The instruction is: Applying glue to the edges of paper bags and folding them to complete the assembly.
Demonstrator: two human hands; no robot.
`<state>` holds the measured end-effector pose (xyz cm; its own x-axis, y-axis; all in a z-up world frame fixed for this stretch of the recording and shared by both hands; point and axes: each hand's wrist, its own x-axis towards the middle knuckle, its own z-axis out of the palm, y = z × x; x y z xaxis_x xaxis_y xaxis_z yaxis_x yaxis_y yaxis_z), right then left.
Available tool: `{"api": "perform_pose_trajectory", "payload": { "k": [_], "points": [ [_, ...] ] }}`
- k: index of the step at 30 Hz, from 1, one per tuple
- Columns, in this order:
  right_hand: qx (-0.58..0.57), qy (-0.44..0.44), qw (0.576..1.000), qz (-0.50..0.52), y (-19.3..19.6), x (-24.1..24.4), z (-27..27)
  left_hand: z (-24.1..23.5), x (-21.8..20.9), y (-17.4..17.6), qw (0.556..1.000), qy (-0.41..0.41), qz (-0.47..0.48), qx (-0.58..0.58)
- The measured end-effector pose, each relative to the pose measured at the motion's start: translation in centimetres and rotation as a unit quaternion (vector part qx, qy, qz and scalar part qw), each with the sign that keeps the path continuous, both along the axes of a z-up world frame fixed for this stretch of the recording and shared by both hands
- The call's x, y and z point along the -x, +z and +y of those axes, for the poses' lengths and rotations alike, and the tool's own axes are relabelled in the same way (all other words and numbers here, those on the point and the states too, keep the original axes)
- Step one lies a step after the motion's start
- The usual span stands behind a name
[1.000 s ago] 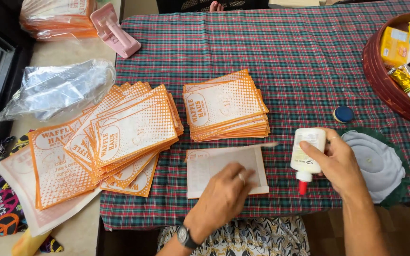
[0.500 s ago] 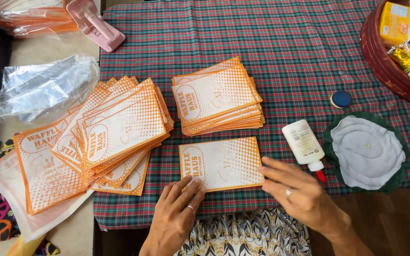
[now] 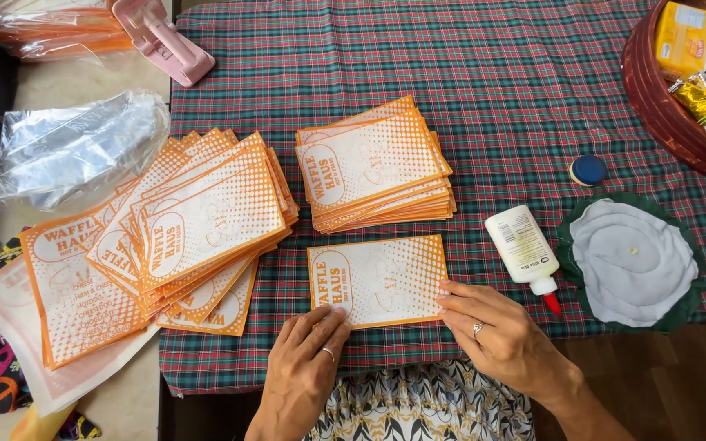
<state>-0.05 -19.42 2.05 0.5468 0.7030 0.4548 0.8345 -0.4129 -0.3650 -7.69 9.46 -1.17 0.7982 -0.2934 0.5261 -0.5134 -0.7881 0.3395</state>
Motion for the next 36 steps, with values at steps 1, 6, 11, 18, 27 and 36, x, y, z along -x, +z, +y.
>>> {"api": "perform_pose_trajectory", "payload": {
  "k": [1, 6, 11, 18, 27, 36],
  "points": [
    [0.0, 0.0, 1.0, 0.0, 0.3, -0.4, 0.2, 0.0, 0.0, 0.0, 1.0, 0.0, 0.0, 0.0],
    [0.129, -0.033, 0.991, 0.015, 2.1, -3.3, 0.3, -0.2, -0.2, 0.6, 1.0, 0.012, 0.018, 0.009],
    [0.241, -0.03, 0.969, 0.046, 1.4, -4.2, -0.3, -2.7, -1.9, 2.0, 0.992, 0.087, 0.088, -0.009],
    [0.261, -0.043, 0.963, 0.059, 2.3, -4.0, 0.2, -12.2, -8.3, -0.2, 0.974, 0.12, 0.142, -0.128],
    [0.256, -0.052, 0.962, 0.082, 1.4, -4.5, -0.3, -0.8, -5.0, -0.7, 0.96, 0.227, 0.128, -0.105],
    [0.037, -0.065, 0.995, 0.061, 4.9, -8.2, 2.0, -1.6, -4.4, 2.6, 0.967, 0.241, -0.058, -0.065]
  ]
}}
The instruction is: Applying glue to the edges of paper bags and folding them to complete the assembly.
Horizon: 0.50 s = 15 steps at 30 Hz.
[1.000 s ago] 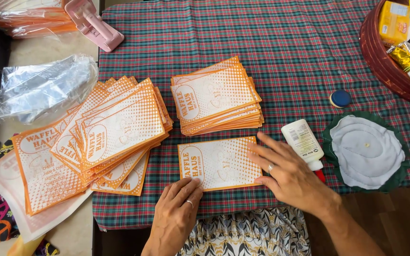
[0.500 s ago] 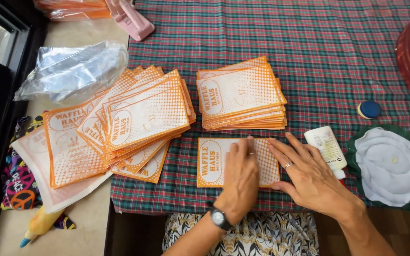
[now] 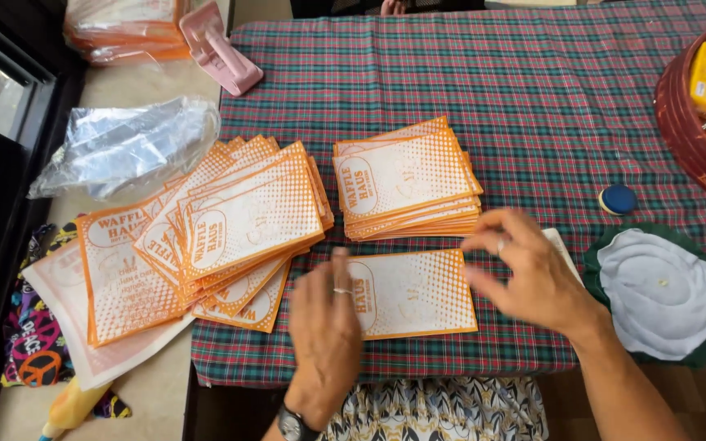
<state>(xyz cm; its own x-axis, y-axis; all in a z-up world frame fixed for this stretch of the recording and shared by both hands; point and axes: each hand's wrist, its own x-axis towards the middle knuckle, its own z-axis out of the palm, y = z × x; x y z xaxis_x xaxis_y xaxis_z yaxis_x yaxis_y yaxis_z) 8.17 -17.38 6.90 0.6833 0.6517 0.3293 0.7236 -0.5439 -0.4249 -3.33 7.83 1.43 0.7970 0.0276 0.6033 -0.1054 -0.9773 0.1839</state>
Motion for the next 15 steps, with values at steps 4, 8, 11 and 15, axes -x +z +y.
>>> {"api": "perform_pose_trajectory", "payload": {
  "k": [4, 8, 11, 15],
  "points": [
    [0.063, 0.016, 0.994, -0.091, -0.5, -4.4, 2.5, -2.7, 1.7, 0.0, 0.979, -0.138, 0.148, 0.001],
    [0.183, 0.046, 0.98, -0.066, -2.3, -6.3, 3.0, -3.2, 4.4, -3.1, 0.973, -0.12, 0.13, -0.15],
    [0.13, 0.046, 0.978, -0.157, -2.6, -3.4, 2.6, -1.0, 6.5, -2.2, 0.971, -0.158, 0.145, -0.11],
    [-0.001, 0.032, 0.977, -0.21, -4.0, 2.8, 0.8, 5.3, 4.4, 10.1, 0.994, -0.079, -0.061, -0.034]
  ]
}}
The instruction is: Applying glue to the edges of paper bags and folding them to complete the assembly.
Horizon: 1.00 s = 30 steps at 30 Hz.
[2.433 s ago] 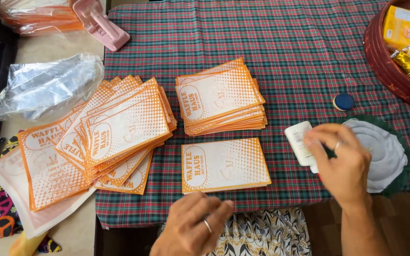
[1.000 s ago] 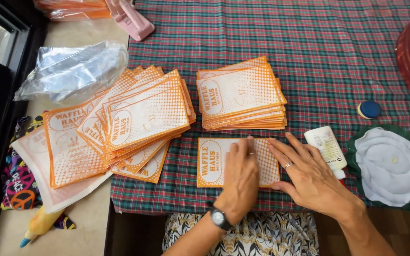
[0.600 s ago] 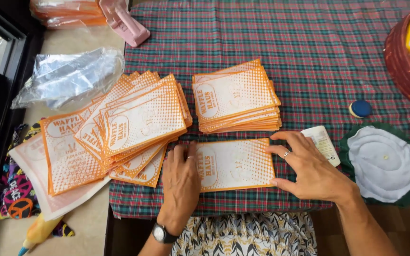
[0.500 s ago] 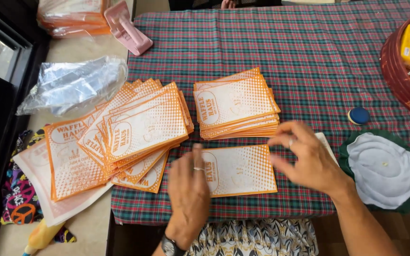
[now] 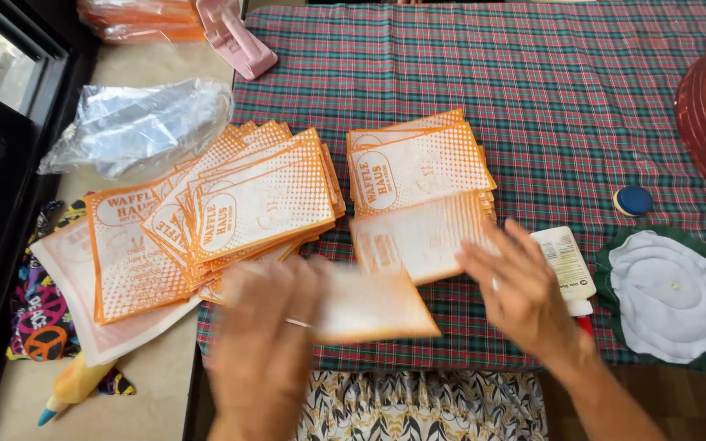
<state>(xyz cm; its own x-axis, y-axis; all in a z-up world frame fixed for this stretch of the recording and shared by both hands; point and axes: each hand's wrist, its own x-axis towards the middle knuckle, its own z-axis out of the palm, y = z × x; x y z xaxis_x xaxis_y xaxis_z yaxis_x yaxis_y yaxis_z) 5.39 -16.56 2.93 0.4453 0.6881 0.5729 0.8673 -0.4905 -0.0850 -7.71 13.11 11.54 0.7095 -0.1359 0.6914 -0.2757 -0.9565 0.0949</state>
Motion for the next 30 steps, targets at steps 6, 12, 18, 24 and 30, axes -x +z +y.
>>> {"api": "perform_pose_trajectory", "payload": {
  "k": [6, 12, 18, 24, 30],
  "points": [
    [0.025, -0.009, 0.993, 0.112, -0.2, 7.7, -0.4, 7.2, -5.3, -5.0, 0.969, 0.168, 0.165, -0.079],
    [-0.045, -0.151, 0.957, 0.244, -1.1, 6.4, -3.4, 1.4, -5.8, -6.1, 0.986, 0.129, 0.1, -0.025],
    [-0.048, -0.186, 0.896, 0.4, -1.5, 5.7, -3.8, -6.9, -1.5, -10.9, 0.957, -0.163, 0.235, 0.044],
    [-0.275, -0.139, 0.753, 0.581, -0.4, 5.7, -3.5, -6.5, -2.6, -11.1, 0.946, -0.178, 0.262, 0.067],
    [-0.138, -0.002, 0.878, 0.458, -1.4, 4.8, -3.6, -9.6, -1.2, -7.1, 0.95, -0.284, -0.014, 0.129]
  ]
}}
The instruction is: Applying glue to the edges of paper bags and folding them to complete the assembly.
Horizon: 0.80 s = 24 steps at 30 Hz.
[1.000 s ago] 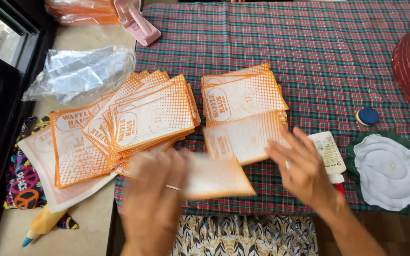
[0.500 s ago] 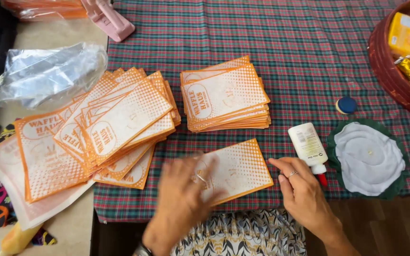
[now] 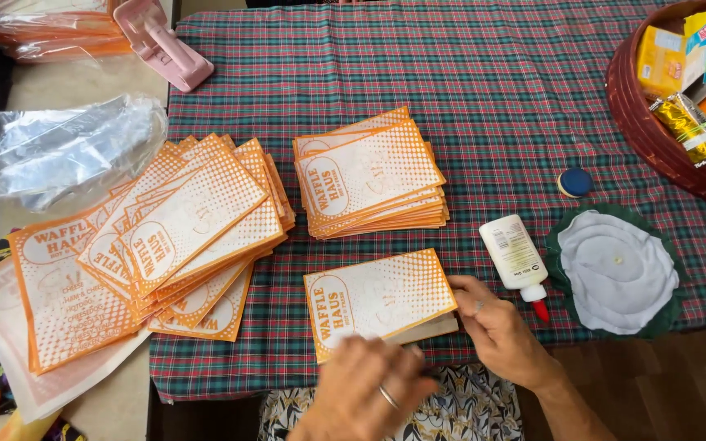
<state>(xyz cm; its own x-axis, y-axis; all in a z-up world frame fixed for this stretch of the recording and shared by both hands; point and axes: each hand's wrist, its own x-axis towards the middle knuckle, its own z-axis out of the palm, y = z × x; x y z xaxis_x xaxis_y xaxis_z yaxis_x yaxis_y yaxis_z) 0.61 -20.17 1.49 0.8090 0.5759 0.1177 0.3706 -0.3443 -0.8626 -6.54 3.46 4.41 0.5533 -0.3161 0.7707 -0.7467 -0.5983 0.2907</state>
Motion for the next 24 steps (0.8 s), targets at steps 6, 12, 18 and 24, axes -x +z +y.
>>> {"api": "perform_pose_trajectory", "payload": {
  "k": [6, 12, 18, 24],
  "points": [
    [0.051, -0.007, 0.988, -0.145, 1.2, -0.4, 1.1, -3.9, -0.7, -3.1, 0.978, 0.051, 0.201, -0.028],
    [0.364, -0.288, 0.872, -0.155, 1.3, -4.0, -4.4, -2.2, -4.8, -4.6, 0.946, 0.127, 0.296, -0.026],
    [0.215, -0.374, 0.887, 0.162, 4.1, -5.4, -3.5, -1.8, -5.9, -3.6, 0.922, 0.127, 0.363, -0.044],
    [-0.321, -0.31, 0.885, 0.135, 1.3, -3.1, -4.4, -1.6, -6.1, -2.9, 0.908, 0.122, 0.394, -0.071]
  ]
}}
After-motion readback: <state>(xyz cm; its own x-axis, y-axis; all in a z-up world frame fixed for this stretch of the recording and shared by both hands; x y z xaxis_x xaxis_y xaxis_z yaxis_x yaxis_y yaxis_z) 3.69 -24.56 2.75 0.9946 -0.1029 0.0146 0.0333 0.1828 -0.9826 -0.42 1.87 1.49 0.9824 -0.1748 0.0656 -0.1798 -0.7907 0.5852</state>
